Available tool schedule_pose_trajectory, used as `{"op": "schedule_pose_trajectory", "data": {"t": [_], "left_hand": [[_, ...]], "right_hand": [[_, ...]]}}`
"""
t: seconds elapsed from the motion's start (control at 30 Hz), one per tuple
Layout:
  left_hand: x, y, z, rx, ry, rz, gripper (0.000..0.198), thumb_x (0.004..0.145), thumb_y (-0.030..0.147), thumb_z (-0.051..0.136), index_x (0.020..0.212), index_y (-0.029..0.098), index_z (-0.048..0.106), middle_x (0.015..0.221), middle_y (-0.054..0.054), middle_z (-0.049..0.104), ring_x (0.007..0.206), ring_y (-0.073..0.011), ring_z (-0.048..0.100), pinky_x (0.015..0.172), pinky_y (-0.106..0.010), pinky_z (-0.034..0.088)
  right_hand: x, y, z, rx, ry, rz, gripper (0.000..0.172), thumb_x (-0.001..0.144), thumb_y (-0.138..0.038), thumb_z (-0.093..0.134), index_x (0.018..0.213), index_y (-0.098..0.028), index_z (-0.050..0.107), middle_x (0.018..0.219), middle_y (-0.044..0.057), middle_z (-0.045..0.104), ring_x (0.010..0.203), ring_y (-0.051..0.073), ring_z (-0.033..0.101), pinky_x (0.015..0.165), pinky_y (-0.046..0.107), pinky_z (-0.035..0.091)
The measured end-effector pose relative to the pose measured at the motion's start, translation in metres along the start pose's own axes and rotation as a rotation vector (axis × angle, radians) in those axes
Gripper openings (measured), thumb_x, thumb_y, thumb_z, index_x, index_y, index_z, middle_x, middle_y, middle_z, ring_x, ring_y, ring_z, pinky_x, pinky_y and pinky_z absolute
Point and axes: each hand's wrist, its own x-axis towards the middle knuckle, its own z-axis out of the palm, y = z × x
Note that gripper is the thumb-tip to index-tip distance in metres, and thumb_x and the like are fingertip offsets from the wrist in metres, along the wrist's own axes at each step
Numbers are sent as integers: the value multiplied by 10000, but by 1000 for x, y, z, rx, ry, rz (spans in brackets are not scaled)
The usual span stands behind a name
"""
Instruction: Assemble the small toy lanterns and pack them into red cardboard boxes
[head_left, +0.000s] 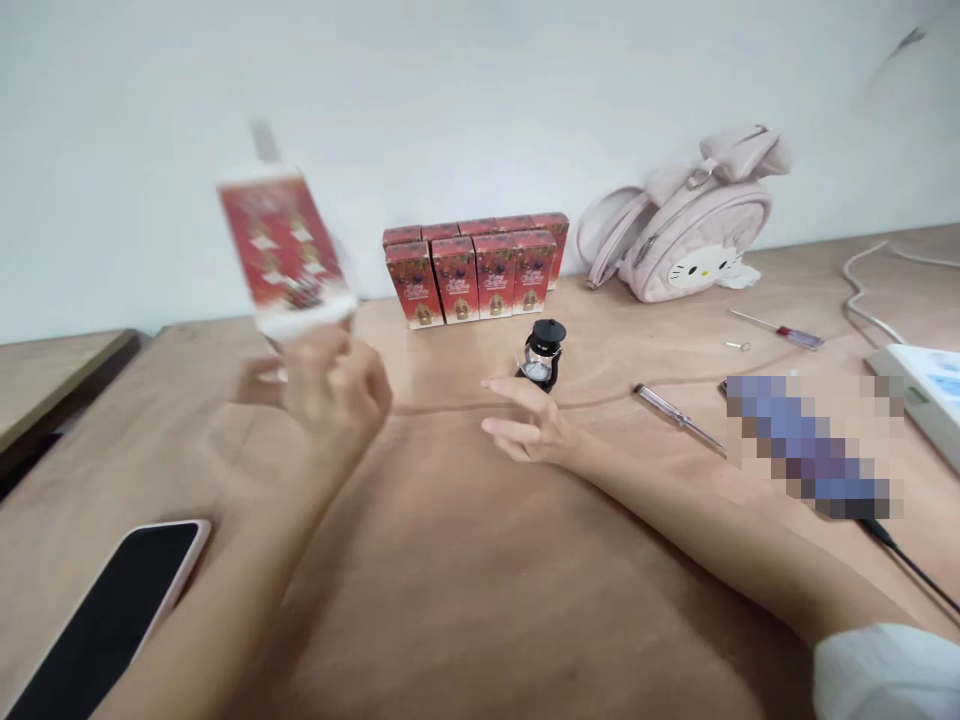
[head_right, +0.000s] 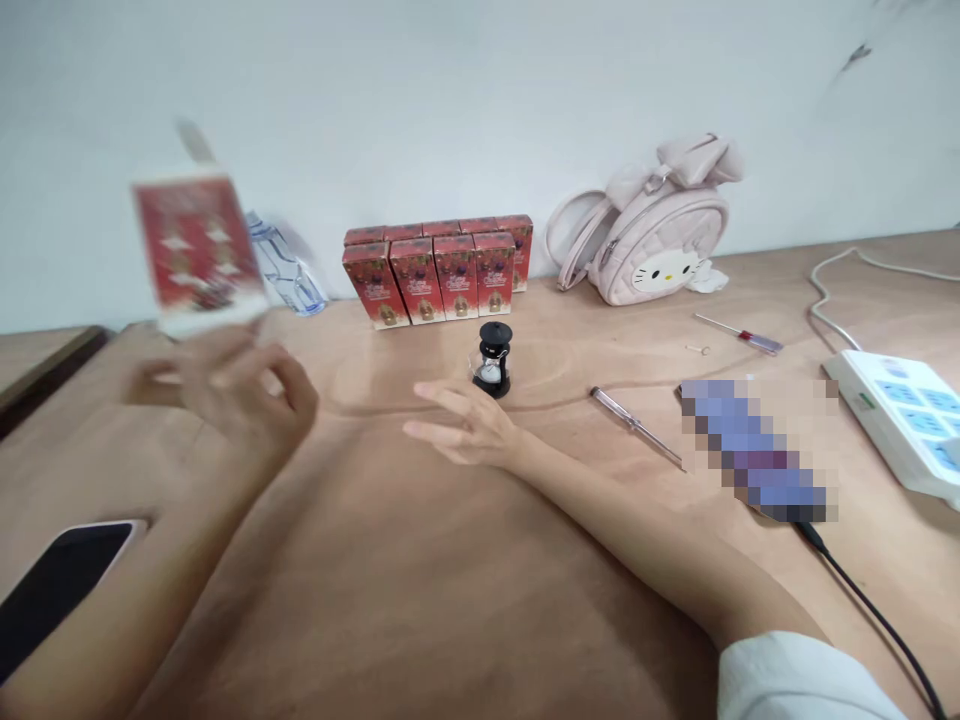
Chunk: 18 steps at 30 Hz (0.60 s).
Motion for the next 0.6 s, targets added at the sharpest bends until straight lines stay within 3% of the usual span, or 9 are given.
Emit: {"op": "schedule_pose_trajectory", "data": {"t": [0.07,0.13,0.23,0.33,0.5,0.6], "left_hand": [[-10,28,-13,-143,-71,182,135,830,78,557,885,197,526,867,-15,648,721,-131,579,843,-353,298],[-21,54,-23,-183,-149,278,113,859,75,551,841,184,522,793,7,660,698,-115,603,792,-311,313],[-31,76,-29,-268,-150,367,120,889,81,507,833,183,533,738,18,684,689,-103,637,703,-290,321],[-33,80,-26,-337,-176,377,117,887,85,497,834,181,539,740,7,704,700,-110,652,685,-294,337],[-37,73,-23,-435,-235,414,122,865,91,539,868,205,582,822,38,719,780,-90,655,750,-295,356],[-43,66,-22,-516,-298,299,185,825,192,640,996,222,576,930,-2,708,930,-157,649,834,-330,380]], "right_hand": [[4,-1,-1,50,-46,-68,387,867,-197,500,1227,-328,451,1420,70,391,1300,208,470,893,382,566],[7,-4,-1,94,-99,-60,387,879,-202,480,1251,-305,467,1465,79,373,1342,205,431,931,361,548],[9,-8,-1,141,-210,43,386,910,-186,399,1281,-235,499,1421,92,478,1257,154,529,914,276,547],[8,-10,-1,169,-277,129,361,929,-189,371,1233,-169,565,1289,93,615,1101,133,638,881,246,551],[9,-10,-2,154,-247,204,274,925,-217,413,1039,-163,656,1112,71,713,942,146,695,800,261,560],[12,-12,-2,120,-263,269,233,914,-233,444,985,-152,650,1059,74,727,864,164,700,743,283,557]]}}
